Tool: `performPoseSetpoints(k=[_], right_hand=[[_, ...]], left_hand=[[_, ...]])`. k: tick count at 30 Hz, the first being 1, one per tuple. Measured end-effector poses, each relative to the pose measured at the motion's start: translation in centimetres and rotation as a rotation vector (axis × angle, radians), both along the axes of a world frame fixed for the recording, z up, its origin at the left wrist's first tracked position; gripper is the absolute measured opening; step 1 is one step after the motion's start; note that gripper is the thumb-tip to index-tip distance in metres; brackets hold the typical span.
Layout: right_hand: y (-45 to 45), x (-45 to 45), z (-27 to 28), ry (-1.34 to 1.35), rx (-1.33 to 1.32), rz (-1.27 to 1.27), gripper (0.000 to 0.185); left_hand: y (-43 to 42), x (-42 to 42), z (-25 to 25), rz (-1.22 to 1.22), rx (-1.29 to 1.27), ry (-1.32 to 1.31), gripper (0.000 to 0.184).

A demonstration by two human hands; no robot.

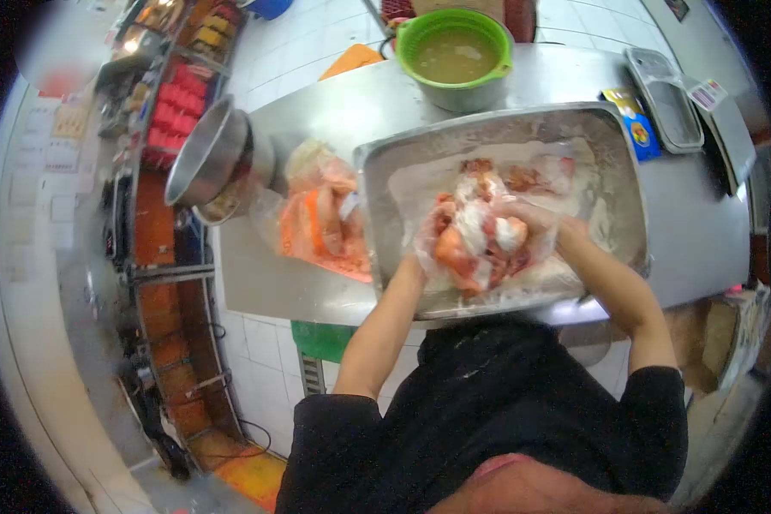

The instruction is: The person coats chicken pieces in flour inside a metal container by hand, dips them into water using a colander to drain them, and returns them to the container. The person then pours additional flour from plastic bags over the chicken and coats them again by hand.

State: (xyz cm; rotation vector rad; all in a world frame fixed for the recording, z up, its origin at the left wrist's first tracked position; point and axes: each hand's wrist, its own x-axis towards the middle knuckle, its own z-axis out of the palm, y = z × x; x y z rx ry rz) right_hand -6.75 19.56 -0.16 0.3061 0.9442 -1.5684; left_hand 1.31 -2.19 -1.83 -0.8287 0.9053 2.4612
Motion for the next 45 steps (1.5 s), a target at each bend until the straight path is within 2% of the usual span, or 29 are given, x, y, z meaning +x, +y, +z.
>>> performPoseSetpoints(k=[1, 2, 3, 4, 6, 7, 8, 10, 11, 12, 13, 14, 15, 16, 17, 19, 21, 22, 24, 26, 27, 29, 30, 32, 34, 36, 39, 41, 45], right_hand=[[-0.7, 0.3, 1.3, 0.015, 0.04, -0.051, 0.034], [0.4, 0.1, -1.0, 0.675, -0.097, 0.046, 0.037], [1.4, -0.1, -3.2, 1.344, -0.069, -0.031, 0.041], [2.1, -1.2, -4.4, 1.632, 0.12, -0.034, 0.043], [2.4, -3.2, -3.4, 1.913, 0.332, -0.023, 0.045], [2.5, -4.4, 0.0, 1.567, 0.605, 0.221, 0.038], [3.2, -5.0, 2.7, 1.182, 0.848, 0.435, 0.036], [5.5, -4.8, 5.6, 1.252, 0.794, 0.406, 0.035], [6.6, -4.5, 6.4, 1.324, 0.715, 0.382, 0.033], [8.4, -4.5, 5.0, 1.257, 0.474, 0.209, 0.026], [9.3, -4.2, 4.0, 1.26, 0.496, 0.199, 0.026], [10.1, -3.7, 3.0, 1.544, 0.654, 0.364, 0.023], [10.6, -3.5, 2.7, 1.826, 0.81, 0.542, 0.021], [10.4, -3.8, 4.3, 1.514, 0.922, 0.558, 0.02], [10.7, -3.9, 4.8, 1.531, 0.919, 0.558, 0.02], [11.6, -2.6, 4.0, 1.657, 0.871, 0.282, 0.02], [14.4, -4.0, -0.2, 1.658, 0.661, 0.198, 0.015], [13.2, -3.7, 1.1, 1.468, 0.537, 0.023, 0.014], [12.8, -3.3, 1.6, 1.266, 0.394, -0.106, 0.014], [15.2, -4.7, -1.1, 1.248, 0.526, 0.218, 0.019], [14.7, -4.6, -1.6, 1.265, 0.512, 0.228, 0.019], [13.6, -3.9, -2.2, 0.777, 0.293, -0.27, 0.026], [11.1, -2.3, 2.2, 0.667, 0.227, -0.306, 0.03], [8.5, -0.8, 4.1, 0.695, 0.147, -0.3, 0.032], [4.4, 1.1, 8.1, 0.715, 0.073, -0.268, 0.036], [1.5, 1.8, 7.3, 0.764, 0.115, -0.288, 0.036], [-5.7, 2.3, 10.6, 0.851, 0.169, -0.147, 0.036], [-11.8, 3.4, 13.6, 0.781, 0.158, -0.105, 0.036], [-18.3, 3.4, 11.9, 0.795, 0.12, -0.107, 0.035]], left_hand=[[0.6, -0.2, 1.4, 0.044, -0.03, 0.059, 0.035], [1.2, -0.4, 2.8, 0.088, -0.06, 0.118, 0.027], [1.3, -0.8, 2.9, 0.09, 0.061, 0.003, 0.023], [1.4, -1.4, 3.0, 0.102, 0.176, -0.119, 0.02], [3.0, -2.4, 0.7, -0.011, -0.21, 0.326, 0.015], [3.8, -2.7, 0.8, -0.036, -0.337, 0.473, 0.015], [5.1, -3.2, 3.5, -0.006, -0.358, 0.425, 0.018], [4.3, -3.3, 4.9, -0.348, -1.066, 0.827, 0.031], [3.9, -3.3, 5.6, -0.397, -1.409, 1.006, 0.043], [3.8, -4.2, 5.2, -0.467, -0.944, 0.763, 0.045], [3.4, -4.4, 4.5, -0.512, -0.699, 0.652, 0.047], [3.0, -4.6, 3.8, -0.539, -0.478, 0.513, 0.049], [2.0, -4.6, 2.6, -0.531, -0.56, 0.486, 0.057], [1.3, -4.9, 3.3, -0.513, -0.649, 0.46, 0.066], [0.5, -4.8, 4.0, -0.5, -0.657, 0.469, 0.066], [-0.9, -2.3, 8.6, -0.334, -0.548, 0.37, 0.056], [-2.7, -1.3, 7.3, -0.255, -0.546, 0.372, 0.05], [-3.8, -1.0, 7.0, -0.204, -0.511, 0.396, 0.045], [-5.5, 0.8, 8.2, -0.117, -0.475, 0.397, 0.039], [-7.2, 1.6, 8.5, -0.058, -0.42, 0.415, 0.033], [-9.0, 1.7, 8.0, 0.036, -0.335, 0.374, 0.032], [-14.0, 1.8, 4.9, 0.15, -0.252, 0.334, 0.031], [-17.7, 1.5, 2.0, 0.124, -0.499, 0.419, 0.03], [-21.8, 0.2, 1.7, 0.105, -0.76, 0.517, 0.029], [-24.9, -1.7, 3.8, 0.251, -1.063, 0.101, 0.027], [-30.3, -4.8, 0.5, 0.212, -1.158, 0.077, 0.026], [-36.4, -8.9, -1.1, -0.103, -1.416, -0.079, 0.025], [-39.2, -10.7, -1.7, -0.382, -1.495, -0.142, 0.025], [-40.6, -12.2, -2.5, -0.687, -1.503, -0.062, 0.025]])
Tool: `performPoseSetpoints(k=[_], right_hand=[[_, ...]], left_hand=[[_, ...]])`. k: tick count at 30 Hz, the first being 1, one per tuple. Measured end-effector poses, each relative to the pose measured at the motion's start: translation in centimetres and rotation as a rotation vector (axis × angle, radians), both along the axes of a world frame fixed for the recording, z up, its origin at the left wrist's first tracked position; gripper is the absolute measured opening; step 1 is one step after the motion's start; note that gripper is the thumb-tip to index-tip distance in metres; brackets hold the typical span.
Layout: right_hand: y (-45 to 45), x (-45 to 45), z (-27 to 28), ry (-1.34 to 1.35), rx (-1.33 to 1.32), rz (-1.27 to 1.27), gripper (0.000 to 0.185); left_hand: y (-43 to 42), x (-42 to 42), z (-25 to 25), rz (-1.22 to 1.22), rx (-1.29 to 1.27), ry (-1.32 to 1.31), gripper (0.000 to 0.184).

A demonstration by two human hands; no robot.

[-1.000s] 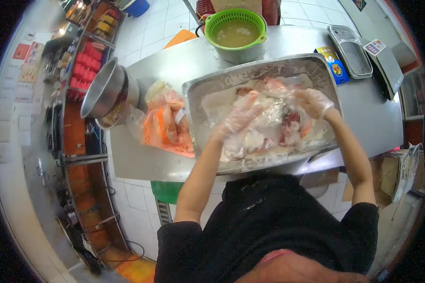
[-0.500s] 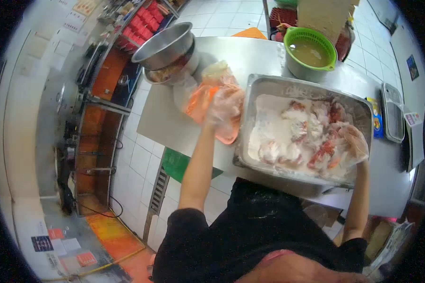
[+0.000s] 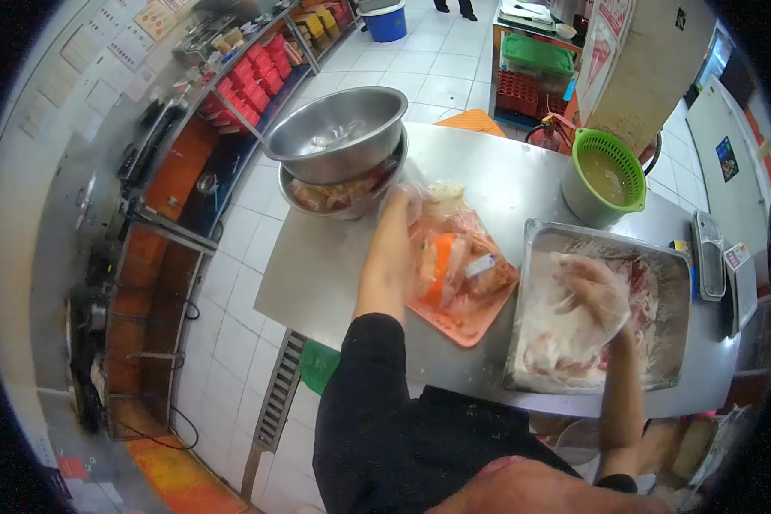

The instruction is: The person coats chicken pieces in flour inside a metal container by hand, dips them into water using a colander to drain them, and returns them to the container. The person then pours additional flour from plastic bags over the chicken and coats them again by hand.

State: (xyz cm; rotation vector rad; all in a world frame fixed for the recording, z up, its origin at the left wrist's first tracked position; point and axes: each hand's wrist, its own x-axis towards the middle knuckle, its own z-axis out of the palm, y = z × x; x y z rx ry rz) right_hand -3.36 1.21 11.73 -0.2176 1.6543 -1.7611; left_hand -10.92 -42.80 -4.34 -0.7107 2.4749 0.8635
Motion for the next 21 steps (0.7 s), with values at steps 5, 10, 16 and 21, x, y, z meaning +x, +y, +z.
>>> performPoseSetpoints(k=[5, 10, 16, 21], right_hand=[[-3.5, -0.1, 0.1, 0.026, 0.015, 0.033, 0.038], [-7.1, -1.9, 3.6, 0.099, 0.096, 0.083, 0.035], [-9.5, -2.6, 4.0, 0.295, -0.182, 0.061, 0.033], [-12.1, -1.3, 4.5, 0.386, 0.081, 0.366, 0.021]], left_hand=[[2.4, 1.4, 4.1, -0.138, 0.118, 0.212, 0.029], [4.7, 3.3, 8.6, -0.72, -0.23, 0.928, 0.031], [10.1, 8.9, 20.1, -0.979, -0.114, 0.747, 0.027], [12.2, 14.3, 15.9, -0.637, 0.285, 0.654, 0.023]])
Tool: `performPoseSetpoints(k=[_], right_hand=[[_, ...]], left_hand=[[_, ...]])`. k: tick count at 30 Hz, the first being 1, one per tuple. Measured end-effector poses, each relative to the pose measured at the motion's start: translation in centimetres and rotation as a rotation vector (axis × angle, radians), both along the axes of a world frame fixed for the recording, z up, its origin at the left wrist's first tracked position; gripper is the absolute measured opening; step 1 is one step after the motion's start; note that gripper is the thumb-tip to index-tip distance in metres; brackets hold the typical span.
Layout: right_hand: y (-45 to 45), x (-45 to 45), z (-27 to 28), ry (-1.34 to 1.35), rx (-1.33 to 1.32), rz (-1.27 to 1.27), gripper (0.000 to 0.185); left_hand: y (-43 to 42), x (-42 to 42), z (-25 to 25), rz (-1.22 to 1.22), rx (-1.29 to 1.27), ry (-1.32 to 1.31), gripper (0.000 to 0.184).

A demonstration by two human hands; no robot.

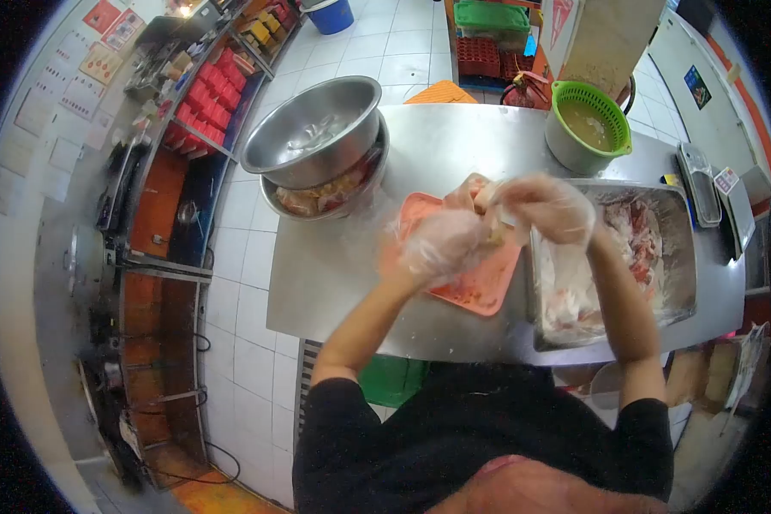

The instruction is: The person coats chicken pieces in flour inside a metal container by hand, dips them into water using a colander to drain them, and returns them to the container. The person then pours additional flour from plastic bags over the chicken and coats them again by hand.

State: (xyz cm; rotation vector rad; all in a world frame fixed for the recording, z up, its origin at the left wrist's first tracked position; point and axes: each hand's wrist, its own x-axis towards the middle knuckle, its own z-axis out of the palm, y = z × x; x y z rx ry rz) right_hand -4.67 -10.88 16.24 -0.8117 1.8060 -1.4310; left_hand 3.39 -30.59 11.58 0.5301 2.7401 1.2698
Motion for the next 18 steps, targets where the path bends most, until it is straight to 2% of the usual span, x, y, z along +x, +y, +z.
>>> performPoseSetpoints(k=[1, 2, 3, 4, 5, 7, 8, 10, 12, 15, 18], right_hand=[[-0.2, -0.1, -0.6, -0.006, -0.001, -0.008, 0.021], [-0.5, -0.2, -1.6, 0.343, 0.152, 0.183, 0.022], [-0.7, 0.1, -2.3, 0.503, 0.241, 0.268, 0.025], [-1.1, 0.6, -2.5, 0.668, 0.318, 0.352, 0.027], [-1.8, 1.1, -2.2, 0.668, 0.326, 0.366, 0.027], [-4.6, 2.7, -0.1, 0.767, 1.045, 0.529, 0.027], [-5.5, 3.0, -0.6, 0.806, 1.094, 0.498, 0.026], [-6.1, 3.5, -3.0, 0.904, 0.813, 0.251, 0.025], [-6.5, 3.5, -4.7, 0.945, 0.684, 0.106, 0.025], [-7.2, 3.0, -7.6, 0.93, 0.679, 0.012, 0.023], [-7.7, 0.9, -15.1, 0.792, 0.647, 0.008, 0.025]], left_hand=[[0.3, 0.8, -1.9, 0.042, 0.127, 0.0, 0.021], [0.7, 1.7, -3.8, 0.078, 0.258, 0.006, 0.019], [1.0, 2.6, -5.8, 0.11, 0.386, 0.018, 0.018], [1.3, 3.7, -6.3, 0.083, 0.113, 0.17, 0.017], [1.7, 4.4, -6.8, 0.065, -0.158, 0.322, 0.017], [2.6, 5.3, -8.0, 0.118, -0.118, 0.322, 0.017], [3.1, 5.6, -8.6, 0.152, -0.091, 0.328, 0.017], [3.7, 5.8, -9.1, 0.171, -0.03, 0.34, 0.015], [4.5, 5.9, -9.0, 0.193, 0.031, 0.354, 0.012], [5.9, 6.2, -8.1, 0.217, 0.129, 0.491, 0.017], [6.1, 6.3, -8.8, 0.192, 0.055, 0.427, 0.022]])
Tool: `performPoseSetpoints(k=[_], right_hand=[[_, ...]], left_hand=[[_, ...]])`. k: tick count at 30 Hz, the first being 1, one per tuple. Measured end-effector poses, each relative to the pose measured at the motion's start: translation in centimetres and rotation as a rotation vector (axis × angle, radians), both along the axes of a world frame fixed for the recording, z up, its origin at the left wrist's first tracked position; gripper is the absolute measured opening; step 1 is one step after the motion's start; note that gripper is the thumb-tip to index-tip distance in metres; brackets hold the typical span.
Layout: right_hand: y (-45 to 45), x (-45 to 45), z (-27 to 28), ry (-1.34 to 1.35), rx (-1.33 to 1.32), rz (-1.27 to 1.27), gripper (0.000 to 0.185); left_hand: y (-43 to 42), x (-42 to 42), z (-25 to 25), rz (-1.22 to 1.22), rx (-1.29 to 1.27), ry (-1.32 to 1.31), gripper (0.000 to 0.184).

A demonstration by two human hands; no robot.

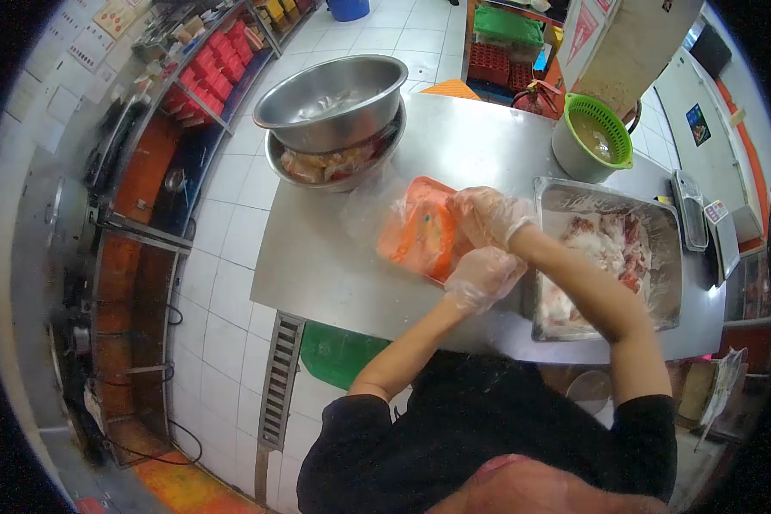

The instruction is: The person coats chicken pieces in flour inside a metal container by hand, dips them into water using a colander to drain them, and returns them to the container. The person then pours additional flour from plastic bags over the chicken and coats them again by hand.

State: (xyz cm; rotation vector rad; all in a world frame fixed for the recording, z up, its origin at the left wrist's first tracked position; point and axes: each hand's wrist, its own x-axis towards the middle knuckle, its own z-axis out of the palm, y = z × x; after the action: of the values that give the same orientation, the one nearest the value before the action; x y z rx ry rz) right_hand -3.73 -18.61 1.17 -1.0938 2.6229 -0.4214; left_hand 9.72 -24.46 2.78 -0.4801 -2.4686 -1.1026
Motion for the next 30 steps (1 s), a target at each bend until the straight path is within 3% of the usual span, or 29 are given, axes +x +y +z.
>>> performPoseSetpoints(k=[2, 4, 8, 10, 12, 14, 16, 17, 19, 21, 22, 23, 25, 26, 27, 29, 30], right_hand=[[-0.3, 0.3, 0.5, -0.116, -0.052, -0.017, 0.027], [-1.7, 3.3, 6.9, 0.064, 0.477, -0.013, 0.022], [-1.9, 4.3, 7.3, 0.032, 0.41, -0.103, 0.023], [-2.0, 4.7, 7.8, 0.164, 0.529, 0.16, 0.03], [-1.6, 1.5, 3.7, 0.174, 0.411, 0.302, 0.026], [-0.4, 1.4, 3.8, 0.171, 0.3, 0.443, 0.023], [1.8, 3.5, 10.3, -0.071, -0.195, 0.23, 0.022], [2.9, 3.1, 11.0, -0.071, -0.192, 0.223, 0.022], [5.1, 1.7, 12.9, -0.008, 0.137, 0.128, 0.021], [6.9, 1.7, 17.0, -0.098, 0.023, 0.071, 0.032], [8.0, 2.0, 18.6, -0.377, -0.122, -0.142, 0.032], [9.8, 1.5, 18.3, -0.362, -0.125, -0.17, 0.032], [14.6, -0.1, 16.0, -0.751, -0.769, -0.239, 0.035], [16.0, -0.4, 14.2, -1.006, -1.082, -0.265, 0.039], [15.5, -0.1, 13.6, -1.071, -1.352, -0.289, 0.038], [16.3, 1.3, 13.5, -1.174, -1.641, -0.214, 0.041], [17.3, 1.4, 13.2, -1.149, -1.66, -0.22, 0.041]], left_hand=[[0.0, 0.1, -0.8, -0.003, -0.034, -0.038, 0.026], [0.0, 0.5, -1.1, 0.017, -0.059, -0.048, 0.027], [-0.5, 1.0, -3.3, 0.034, 0.013, -0.116, 0.029], [-0.8, 1.5, -3.9, 0.049, 0.061, -0.104, 0.028], [-1.6, 1.8, -4.1, 0.065, 0.112, -0.093, 0.027], [-2.7, 2.7, -2.8, 0.164, 0.053, -0.213, 0.028], [-3.3, 2.7, -2.9, 0.2, 0.066, -0.168, 0.028], [-3.7, 2.6, -2.7, 0.216, 0.071, -0.141, 0.028], [-4.4, 2.8, -2.1, 0.231, 0.114, -0.194, 0.029], [-5.5, 3.1, -1.1, 0.208, 0.147, -0.271, 0.03], [-6.1, 3.1, -0.4, 0.184, 0.024, -0.26, 0.03], [-6.6, 3.0, 0.5, 0.155, -0.097, -0.244, 0.03], [-7.5, 3.2, 5.5, -0.092, 0.01, -0.219, 0.028], [-7.6, 2.6, 5.5, -0.13, 0.012, -0.198, 0.028], [-7.5, 2.1, 5.2, -0.059, 0.098, -0.11, 0.025], [-6.5, 0.7, 6.1, -0.015, 0.181, -0.018, 0.022], [-5.8, 0.3, 7.5, 0.039, 0.172, 0.057, 0.018]])
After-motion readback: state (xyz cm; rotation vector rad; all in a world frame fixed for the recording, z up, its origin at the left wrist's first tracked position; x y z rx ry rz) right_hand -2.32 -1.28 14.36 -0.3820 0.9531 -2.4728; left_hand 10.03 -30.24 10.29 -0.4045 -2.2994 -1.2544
